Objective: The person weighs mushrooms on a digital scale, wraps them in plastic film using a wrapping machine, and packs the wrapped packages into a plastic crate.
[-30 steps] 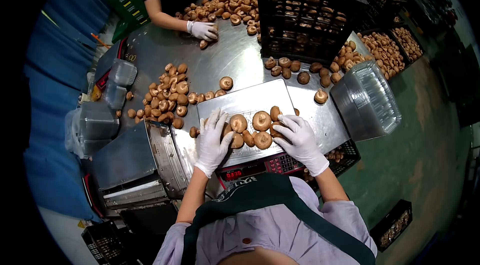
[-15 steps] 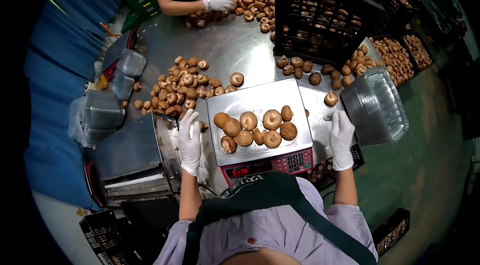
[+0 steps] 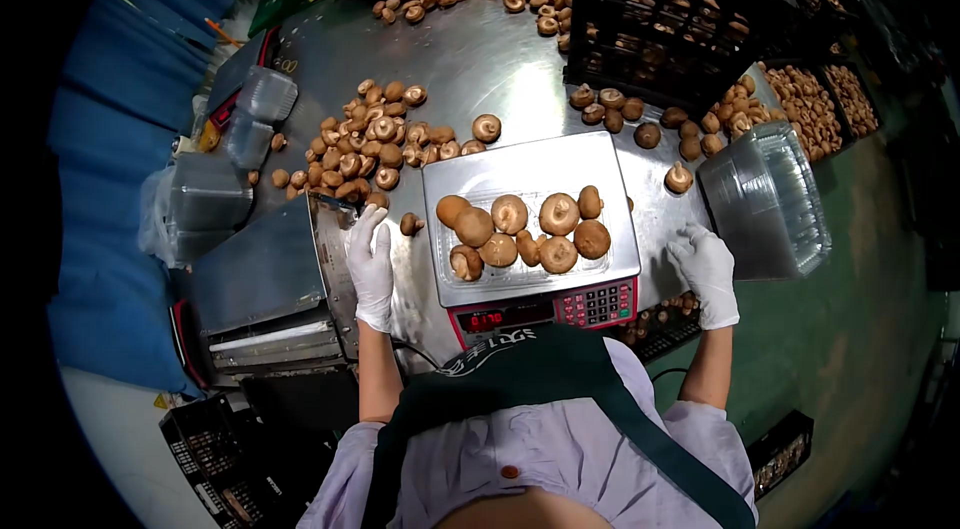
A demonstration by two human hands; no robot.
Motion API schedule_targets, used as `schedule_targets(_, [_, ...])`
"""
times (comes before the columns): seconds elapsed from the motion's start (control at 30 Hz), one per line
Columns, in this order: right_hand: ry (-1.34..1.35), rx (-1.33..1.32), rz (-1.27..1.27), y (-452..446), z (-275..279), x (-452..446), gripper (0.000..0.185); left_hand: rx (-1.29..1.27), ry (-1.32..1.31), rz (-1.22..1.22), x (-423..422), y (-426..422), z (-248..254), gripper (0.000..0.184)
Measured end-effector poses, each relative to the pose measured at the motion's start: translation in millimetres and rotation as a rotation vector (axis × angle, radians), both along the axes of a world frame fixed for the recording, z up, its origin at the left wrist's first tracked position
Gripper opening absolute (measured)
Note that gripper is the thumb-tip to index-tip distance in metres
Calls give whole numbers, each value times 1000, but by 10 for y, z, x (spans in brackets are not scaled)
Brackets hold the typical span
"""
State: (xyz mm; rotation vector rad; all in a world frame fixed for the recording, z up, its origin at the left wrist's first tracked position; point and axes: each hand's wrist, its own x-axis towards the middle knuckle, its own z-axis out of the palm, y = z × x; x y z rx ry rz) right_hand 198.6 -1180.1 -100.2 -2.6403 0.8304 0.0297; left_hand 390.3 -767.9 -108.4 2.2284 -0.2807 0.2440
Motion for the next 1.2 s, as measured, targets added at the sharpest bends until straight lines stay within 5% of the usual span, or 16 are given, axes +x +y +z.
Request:
schedule_targets(0.2, [-46,-62,-85,33,-68,104,30,-76,85,15,-67,-25,7,29])
schedule_targets(0.27, [-261,-19,-34,77,-47,133,21,-74,94,21,-60,-55,-17,27])
schedule_targets(0.37, [-398,21,-13,152,-37,248,35,-98,47,11,-35,-123,-112,29])
schedule_targets(0.63, [-264,253,70,498,244,495,37,-141,179,-25,-243,-378,120,35])
schedule_targets(0.77, [-98,276,178,572,51,581,31,66,121,-39,-379,-421,7,40])
schedule_targets(0.83, [-99,267,155,596,-82,642,29,-75,412,-61,-459,-465,24,42])
schedule_targets(1.2, [-222,619,112,720,-82,861,26,-60,315,27,-209,-202,-73,40])
